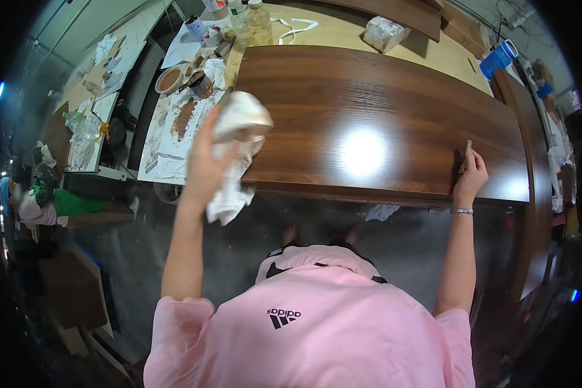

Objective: The person sands the edges of wood panels with a block and wipes the surfaces with a cloth, handling and moving several panels on a work table.

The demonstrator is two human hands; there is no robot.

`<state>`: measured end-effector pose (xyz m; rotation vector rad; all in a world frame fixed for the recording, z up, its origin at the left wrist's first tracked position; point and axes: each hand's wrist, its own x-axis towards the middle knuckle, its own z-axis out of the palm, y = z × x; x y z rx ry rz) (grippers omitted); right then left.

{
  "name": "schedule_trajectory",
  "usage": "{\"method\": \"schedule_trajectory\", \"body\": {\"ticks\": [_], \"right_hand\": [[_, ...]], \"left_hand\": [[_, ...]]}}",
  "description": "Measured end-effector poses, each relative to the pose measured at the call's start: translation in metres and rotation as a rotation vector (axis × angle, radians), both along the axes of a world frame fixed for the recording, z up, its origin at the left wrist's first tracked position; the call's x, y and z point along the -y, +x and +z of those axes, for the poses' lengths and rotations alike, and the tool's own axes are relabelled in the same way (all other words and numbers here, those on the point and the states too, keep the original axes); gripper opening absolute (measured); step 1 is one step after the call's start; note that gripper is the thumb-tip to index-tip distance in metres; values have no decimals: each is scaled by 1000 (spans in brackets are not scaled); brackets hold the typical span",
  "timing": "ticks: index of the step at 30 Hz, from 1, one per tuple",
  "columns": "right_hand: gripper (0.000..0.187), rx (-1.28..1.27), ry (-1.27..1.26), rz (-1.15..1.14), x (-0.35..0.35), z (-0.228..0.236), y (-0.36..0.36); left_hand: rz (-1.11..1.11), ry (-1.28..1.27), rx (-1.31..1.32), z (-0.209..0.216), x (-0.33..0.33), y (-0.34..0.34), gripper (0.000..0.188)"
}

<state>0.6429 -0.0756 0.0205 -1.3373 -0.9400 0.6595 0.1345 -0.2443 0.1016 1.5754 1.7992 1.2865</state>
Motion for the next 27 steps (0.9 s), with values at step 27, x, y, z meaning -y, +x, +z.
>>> {"method": "schedule_trajectory", "body": {"ticks": [27], "right_hand": [[12,25,-12,-6,3,6,-4]], "left_hand": [[-633,242,-725,-65,-107,160,53]]}}
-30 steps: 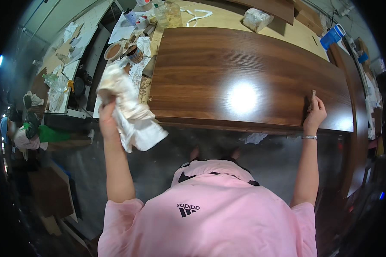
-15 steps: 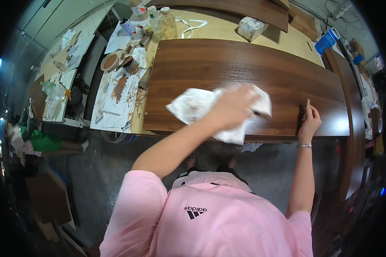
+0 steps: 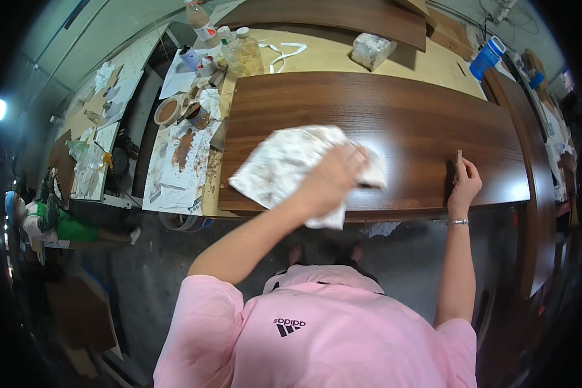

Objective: The person sands the edges of wood panels with a block and wipes the surfaces with a cloth, handling and moving several panels on a work table.

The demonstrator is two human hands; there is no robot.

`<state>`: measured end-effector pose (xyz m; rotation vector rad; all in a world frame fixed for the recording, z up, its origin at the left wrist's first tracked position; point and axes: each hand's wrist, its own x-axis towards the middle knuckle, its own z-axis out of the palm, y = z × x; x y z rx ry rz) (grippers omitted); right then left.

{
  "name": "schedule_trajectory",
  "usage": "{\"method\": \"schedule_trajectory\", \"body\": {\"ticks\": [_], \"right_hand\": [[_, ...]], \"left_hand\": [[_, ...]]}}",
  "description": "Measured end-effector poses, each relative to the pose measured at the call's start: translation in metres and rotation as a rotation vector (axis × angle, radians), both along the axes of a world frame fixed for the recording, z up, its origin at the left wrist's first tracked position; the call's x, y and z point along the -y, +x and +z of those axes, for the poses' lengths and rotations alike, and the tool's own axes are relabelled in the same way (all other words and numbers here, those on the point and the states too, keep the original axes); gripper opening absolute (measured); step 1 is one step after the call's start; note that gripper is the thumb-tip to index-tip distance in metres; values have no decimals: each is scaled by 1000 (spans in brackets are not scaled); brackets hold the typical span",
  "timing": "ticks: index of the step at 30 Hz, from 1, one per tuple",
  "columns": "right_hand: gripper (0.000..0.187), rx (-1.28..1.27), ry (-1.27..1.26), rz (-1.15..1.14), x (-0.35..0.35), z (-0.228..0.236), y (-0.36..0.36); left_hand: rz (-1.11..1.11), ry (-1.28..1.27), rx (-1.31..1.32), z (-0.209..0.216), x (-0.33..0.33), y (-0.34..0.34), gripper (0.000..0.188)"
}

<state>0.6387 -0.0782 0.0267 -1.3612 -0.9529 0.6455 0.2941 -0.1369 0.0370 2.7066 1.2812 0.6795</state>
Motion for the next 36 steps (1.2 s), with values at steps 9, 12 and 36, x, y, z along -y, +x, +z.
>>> {"method": "schedule_trajectory", "body": {"ticks": [9,12,36], "right_hand": [[12,-33,22,7,2,-1,-8],[12,-20,27,-10,-1,-2,-13],[15,2,14,15,-4,-10,5]], "left_hand": [[515,143,8,-11,-117,-192,47],[677,256,-139,-23,-139,-203,45],[678,152,168,38,57,-197,37]]}}
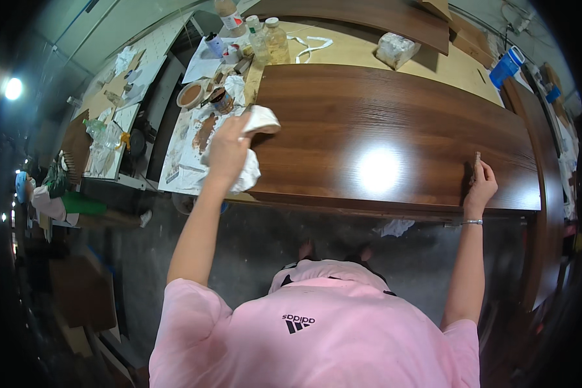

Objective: The person sands the edges of wood panels with a block and wipes the surfaces with a cloth, handling and moving several panels on a work table.

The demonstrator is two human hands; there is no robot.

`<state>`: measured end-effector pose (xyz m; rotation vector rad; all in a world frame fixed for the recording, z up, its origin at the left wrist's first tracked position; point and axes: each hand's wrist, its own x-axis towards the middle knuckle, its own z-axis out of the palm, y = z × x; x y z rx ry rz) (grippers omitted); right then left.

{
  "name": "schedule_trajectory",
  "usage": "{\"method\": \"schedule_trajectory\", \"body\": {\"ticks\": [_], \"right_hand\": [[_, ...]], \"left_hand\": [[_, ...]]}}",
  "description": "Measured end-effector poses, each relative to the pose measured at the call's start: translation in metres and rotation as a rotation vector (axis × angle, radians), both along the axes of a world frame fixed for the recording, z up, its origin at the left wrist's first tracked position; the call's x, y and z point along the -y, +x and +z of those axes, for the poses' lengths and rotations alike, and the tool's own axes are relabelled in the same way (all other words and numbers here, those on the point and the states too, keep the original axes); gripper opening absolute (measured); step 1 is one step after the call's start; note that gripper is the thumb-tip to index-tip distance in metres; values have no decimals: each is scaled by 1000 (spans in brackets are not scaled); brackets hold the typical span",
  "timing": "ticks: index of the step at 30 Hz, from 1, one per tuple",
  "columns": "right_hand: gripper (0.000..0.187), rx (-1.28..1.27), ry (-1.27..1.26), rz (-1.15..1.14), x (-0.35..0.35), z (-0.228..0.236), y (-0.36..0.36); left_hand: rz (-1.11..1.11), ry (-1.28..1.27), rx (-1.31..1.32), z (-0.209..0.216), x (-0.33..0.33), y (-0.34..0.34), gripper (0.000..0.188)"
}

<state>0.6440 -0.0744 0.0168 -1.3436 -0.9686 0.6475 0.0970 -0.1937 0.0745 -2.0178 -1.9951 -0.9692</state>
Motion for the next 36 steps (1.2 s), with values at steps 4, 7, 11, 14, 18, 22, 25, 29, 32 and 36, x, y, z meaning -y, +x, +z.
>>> {"method": "schedule_trajectory", "body": {"ticks": [4,7,11,14,18,22,25,29,32,36], "right_hand": [[14,-1,-7,15,0,0,6],[15,-19,11,0,-3,-1,0],[15,-37,16,-10,2,-2,10],[16,-37,22,11,2,0,5],[16,-60,15,-7,3,5,-6],[16,-24,1,12,-7,-4,1],[15,-26,23,19,-5,1,5],[19,168,25,-112,17,39,-13],[18,160,34,-119,9,19,-24],[32,152,18,-143,9,9,-25]], "left_hand": [[71,-12,-40,1,1,20,40],[-160,9,-30,-24,23,59,48],[-440,20,3,-32,69,105,47],[-252,125,-27,-40,95,28,45],[203,21,177,-35,108,-45,30],[213,-104,953,-13,70,-15,23],[100,-186,979,-25,37,1,37],[-9,-225,1044,-34,14,5,49],[49,-261,985,-46,12,-8,53],[81,-320,1154,-59,25,-39,43]]}}
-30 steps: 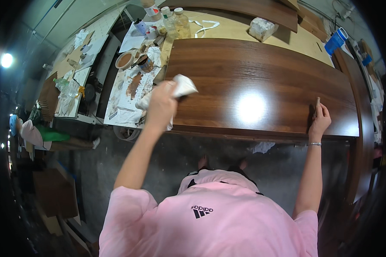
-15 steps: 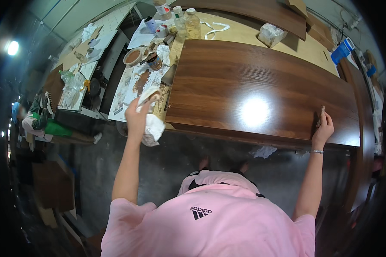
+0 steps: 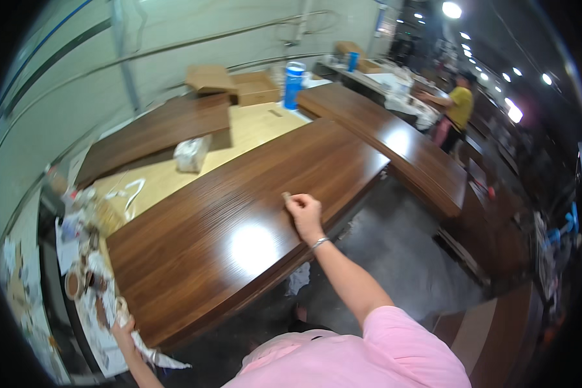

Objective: The person sands the edges of wood panels with a block and wipes the surfaces with a cloth, handling and moving several panels on a work table.

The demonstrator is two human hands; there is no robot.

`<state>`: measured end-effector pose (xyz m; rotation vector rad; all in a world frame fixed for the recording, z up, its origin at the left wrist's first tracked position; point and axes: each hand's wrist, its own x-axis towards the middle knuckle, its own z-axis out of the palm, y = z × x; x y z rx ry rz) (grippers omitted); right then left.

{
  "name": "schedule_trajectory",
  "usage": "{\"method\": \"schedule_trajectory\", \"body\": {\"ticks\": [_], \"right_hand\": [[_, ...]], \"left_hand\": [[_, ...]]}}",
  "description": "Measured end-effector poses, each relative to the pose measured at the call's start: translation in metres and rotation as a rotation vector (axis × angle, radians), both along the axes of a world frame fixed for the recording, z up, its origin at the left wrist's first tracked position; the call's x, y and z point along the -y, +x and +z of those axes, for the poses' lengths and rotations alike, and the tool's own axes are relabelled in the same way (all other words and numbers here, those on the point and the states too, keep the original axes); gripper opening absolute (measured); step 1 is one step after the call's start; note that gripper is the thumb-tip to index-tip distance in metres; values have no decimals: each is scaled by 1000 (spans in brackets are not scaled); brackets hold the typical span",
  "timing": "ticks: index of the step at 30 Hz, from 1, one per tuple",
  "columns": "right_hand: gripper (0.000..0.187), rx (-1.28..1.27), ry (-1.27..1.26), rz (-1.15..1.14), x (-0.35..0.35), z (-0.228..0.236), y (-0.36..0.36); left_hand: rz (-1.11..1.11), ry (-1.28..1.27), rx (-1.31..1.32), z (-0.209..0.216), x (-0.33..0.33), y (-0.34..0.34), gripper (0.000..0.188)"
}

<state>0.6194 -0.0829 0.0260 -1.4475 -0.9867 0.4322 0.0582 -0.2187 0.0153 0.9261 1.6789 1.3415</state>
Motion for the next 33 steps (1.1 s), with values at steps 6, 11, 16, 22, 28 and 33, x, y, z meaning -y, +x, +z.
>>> {"method": "schedule_trajectory", "body": {"ticks": [6,11,16,22,28,33], "right_hand": [[30,-48,77,-23,5,6,11],[27,-38,79,1,-7,3,3],[29,-56,68,-23,-2,5,8],[30,-105,67,-21,-1,3,3],[29,-124,106,-11,0,2,3],[22,-134,63,52,-3,8,3]], "left_hand": [[-64,91,11,-15,-16,-10,46],[-97,12,8,-52,-21,-64,46],[-117,7,-86,6,-16,-8,46],[-96,207,-560,40,9,34,46],[-791,324,-1141,39,33,152,77],[-916,505,-1128,48,2,252,67]]}}
